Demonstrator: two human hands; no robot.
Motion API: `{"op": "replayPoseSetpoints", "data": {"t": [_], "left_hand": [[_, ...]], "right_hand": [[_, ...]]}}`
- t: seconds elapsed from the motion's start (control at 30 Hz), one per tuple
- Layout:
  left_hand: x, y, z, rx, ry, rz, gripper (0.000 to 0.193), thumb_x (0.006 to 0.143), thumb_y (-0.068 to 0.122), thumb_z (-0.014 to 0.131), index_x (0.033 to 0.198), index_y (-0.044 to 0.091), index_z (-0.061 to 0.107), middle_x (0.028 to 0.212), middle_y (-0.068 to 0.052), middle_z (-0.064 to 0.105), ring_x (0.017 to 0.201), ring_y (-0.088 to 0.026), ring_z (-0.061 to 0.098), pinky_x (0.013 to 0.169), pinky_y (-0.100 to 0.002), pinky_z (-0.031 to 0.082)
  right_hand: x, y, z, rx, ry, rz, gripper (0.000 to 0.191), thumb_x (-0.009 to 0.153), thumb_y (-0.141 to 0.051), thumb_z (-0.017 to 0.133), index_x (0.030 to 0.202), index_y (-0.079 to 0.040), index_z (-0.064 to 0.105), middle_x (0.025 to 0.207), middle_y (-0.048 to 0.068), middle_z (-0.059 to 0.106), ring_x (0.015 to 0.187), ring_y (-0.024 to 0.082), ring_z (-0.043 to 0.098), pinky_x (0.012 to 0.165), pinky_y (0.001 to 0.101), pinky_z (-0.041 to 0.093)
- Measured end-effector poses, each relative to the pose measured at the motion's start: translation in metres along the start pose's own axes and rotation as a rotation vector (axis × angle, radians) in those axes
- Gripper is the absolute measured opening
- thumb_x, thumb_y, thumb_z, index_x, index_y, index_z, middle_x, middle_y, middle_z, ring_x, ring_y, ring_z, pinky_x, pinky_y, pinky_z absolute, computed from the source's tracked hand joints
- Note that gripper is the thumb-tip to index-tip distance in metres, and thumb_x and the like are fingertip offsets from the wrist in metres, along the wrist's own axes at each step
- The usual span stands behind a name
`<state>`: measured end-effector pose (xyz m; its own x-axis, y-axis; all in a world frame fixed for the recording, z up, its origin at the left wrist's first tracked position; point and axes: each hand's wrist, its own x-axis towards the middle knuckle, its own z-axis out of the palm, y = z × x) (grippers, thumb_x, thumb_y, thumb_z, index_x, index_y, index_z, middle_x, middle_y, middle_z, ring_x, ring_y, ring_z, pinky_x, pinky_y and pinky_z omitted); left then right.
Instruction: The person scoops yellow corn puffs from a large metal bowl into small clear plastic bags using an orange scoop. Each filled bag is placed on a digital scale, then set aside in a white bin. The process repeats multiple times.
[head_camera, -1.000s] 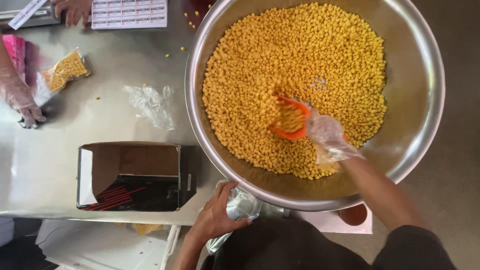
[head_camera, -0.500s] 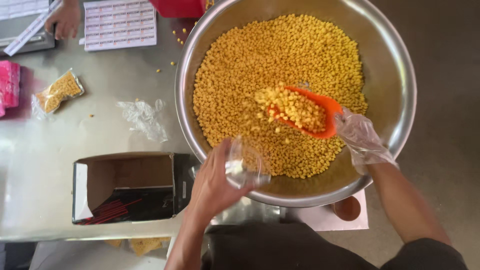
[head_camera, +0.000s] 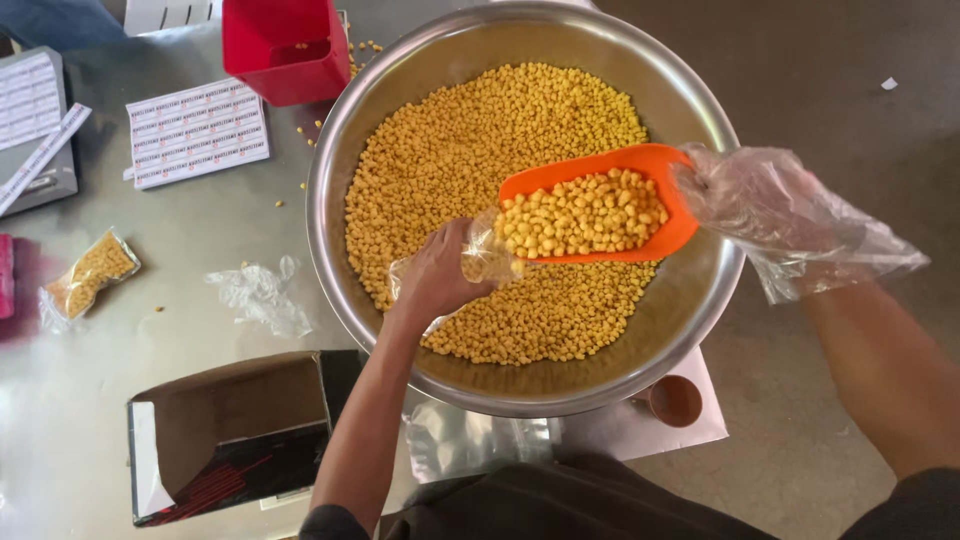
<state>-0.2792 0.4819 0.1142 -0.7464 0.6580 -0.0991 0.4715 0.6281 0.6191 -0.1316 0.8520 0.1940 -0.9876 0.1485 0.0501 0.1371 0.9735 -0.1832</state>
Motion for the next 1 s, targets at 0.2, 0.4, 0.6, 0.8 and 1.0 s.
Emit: {"op": "replayPoseSetpoints", "data": {"t": [0.2, 0.4, 0.6, 0.8, 1.0], "left_hand": [[0.001, -0.008, 0.014, -0.082, -0.011, -0.033, 0.104, 0.062, 0.045, 0.088, 0.145, 0.004, 0.042, 0.137, -0.018, 0.058, 0.127, -0.034, 0.059, 0.102, -0.046, 0.048], [0.005, -0.010, 0.021, -0.098, 0.011, -0.020, 0.107, 0.062, 0.046, 0.088, 0.147, 0.002, 0.039, 0.140, -0.020, 0.056, 0.127, -0.035, 0.057, 0.102, -0.046, 0.048], [0.008, -0.012, 0.028, -0.126, 0.018, -0.029, 0.105, 0.061, 0.043, 0.089, 0.146, 0.004, 0.041, 0.139, -0.018, 0.058, 0.128, -0.035, 0.058, 0.102, -0.046, 0.048], [0.011, -0.016, 0.036, -0.187, 0.065, 0.060, 0.103, 0.064, 0.041, 0.091, 0.145, 0.002, 0.041, 0.136, -0.022, 0.058, 0.127, -0.038, 0.057, 0.103, -0.046, 0.048], [0.016, -0.015, 0.040, -0.179, 0.045, -0.015, 0.102, 0.063, 0.041, 0.091, 0.144, 0.004, 0.042, 0.134, -0.021, 0.059, 0.126, -0.036, 0.058, 0.101, -0.046, 0.049]], "right_hand": [[0.002, -0.017, -0.027, -0.443, 0.047, -0.103, 0.038, 0.107, -0.033, 0.056, 0.137, -0.010, 0.061, 0.070, 0.004, 0.063, 0.059, 0.015, 0.062, 0.059, 0.0293, 0.056], [0.012, 0.005, -0.019, -1.144, 0.074, -0.319, 0.044, 0.114, -0.034, 0.046, 0.149, -0.008, 0.048, 0.093, -0.001, 0.063, 0.086, 0.008, 0.066, 0.085, 0.0236, 0.056], [0.016, 0.028, -0.021, -2.107, -0.042, -0.630, 0.058, 0.108, -0.022, 0.051, 0.157, 0.001, 0.029, 0.134, 0.012, 0.054, 0.115, 0.014, 0.060, 0.109, 0.0319, 0.047], [0.015, 0.024, -0.033, -1.856, 0.138, -0.612, 0.058, 0.108, -0.024, 0.053, 0.156, -0.004, 0.028, 0.144, 0.011, 0.048, 0.129, 0.015, 0.054, 0.113, 0.0320, 0.043], [0.020, 0.033, -0.021, -1.917, 0.099, -0.576, 0.057, 0.109, -0.027, 0.051, 0.156, -0.004, 0.029, 0.144, 0.012, 0.049, 0.129, 0.015, 0.054, 0.113, 0.0319, 0.043]]}}
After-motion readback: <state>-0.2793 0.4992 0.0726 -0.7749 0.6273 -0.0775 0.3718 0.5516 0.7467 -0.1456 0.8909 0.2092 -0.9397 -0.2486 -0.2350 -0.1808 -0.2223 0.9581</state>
